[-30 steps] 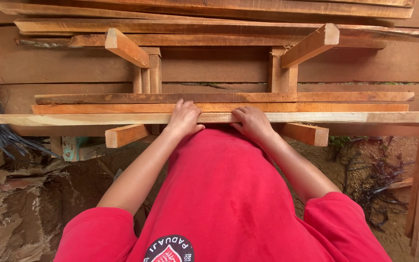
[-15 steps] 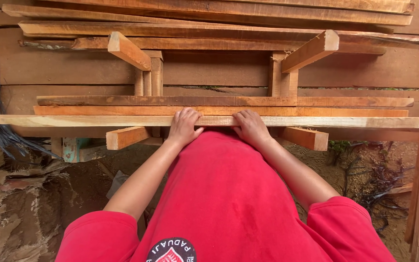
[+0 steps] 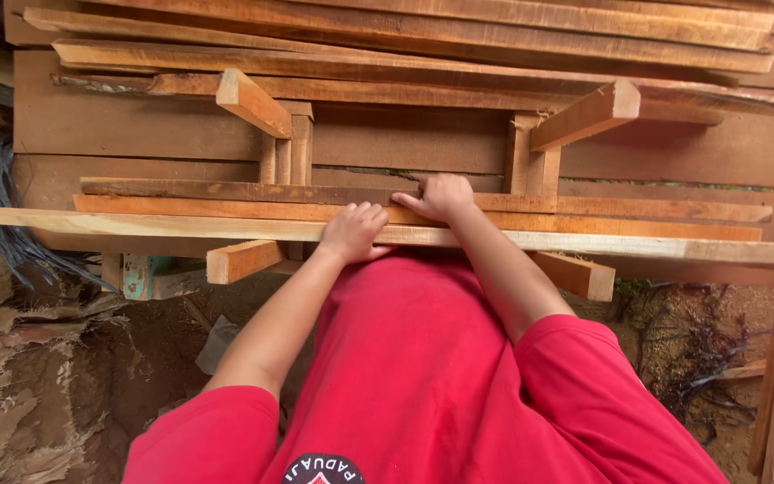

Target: Tying bundles of wooden planks with plastic ties and arranging lumber on a wooden stand.

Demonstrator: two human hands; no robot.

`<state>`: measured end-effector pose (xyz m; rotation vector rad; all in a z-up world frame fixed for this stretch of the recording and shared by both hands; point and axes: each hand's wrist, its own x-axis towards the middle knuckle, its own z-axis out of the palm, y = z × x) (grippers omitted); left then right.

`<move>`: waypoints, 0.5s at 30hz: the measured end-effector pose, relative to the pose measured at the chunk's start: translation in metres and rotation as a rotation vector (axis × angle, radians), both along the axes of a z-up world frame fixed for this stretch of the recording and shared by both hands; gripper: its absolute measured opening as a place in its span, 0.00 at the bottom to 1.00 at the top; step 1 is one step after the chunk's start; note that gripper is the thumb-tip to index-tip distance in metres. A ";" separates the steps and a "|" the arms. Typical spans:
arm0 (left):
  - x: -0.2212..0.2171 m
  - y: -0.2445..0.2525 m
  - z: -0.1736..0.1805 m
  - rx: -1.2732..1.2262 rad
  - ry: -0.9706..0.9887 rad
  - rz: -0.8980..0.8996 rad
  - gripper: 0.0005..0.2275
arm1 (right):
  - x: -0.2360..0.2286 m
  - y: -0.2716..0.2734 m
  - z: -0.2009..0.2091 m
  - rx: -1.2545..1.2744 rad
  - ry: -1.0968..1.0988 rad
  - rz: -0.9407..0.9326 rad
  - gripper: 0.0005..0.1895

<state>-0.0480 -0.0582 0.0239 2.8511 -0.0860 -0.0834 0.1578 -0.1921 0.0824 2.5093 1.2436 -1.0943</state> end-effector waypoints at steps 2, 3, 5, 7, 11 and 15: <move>0.002 0.001 0.001 0.022 -0.017 0.002 0.27 | 0.006 0.001 -0.011 -0.034 0.020 0.023 0.47; 0.001 0.000 0.000 0.040 -0.033 -0.003 0.27 | 0.007 0.000 -0.017 -0.072 0.041 0.040 0.49; -0.005 -0.001 -0.009 0.035 -0.021 -0.004 0.28 | 0.003 0.004 -0.005 -0.085 0.059 0.073 0.48; 0.008 -0.001 -0.015 0.040 -0.039 -0.011 0.29 | 0.015 0.006 0.001 -0.090 0.047 0.098 0.47; -0.002 0.004 -0.013 0.014 -0.002 -0.018 0.29 | 0.007 0.008 -0.004 -0.143 0.113 0.074 0.48; 0.002 0.003 -0.022 -0.002 -0.007 -0.012 0.29 | 0.014 0.004 -0.009 -0.099 0.129 0.064 0.48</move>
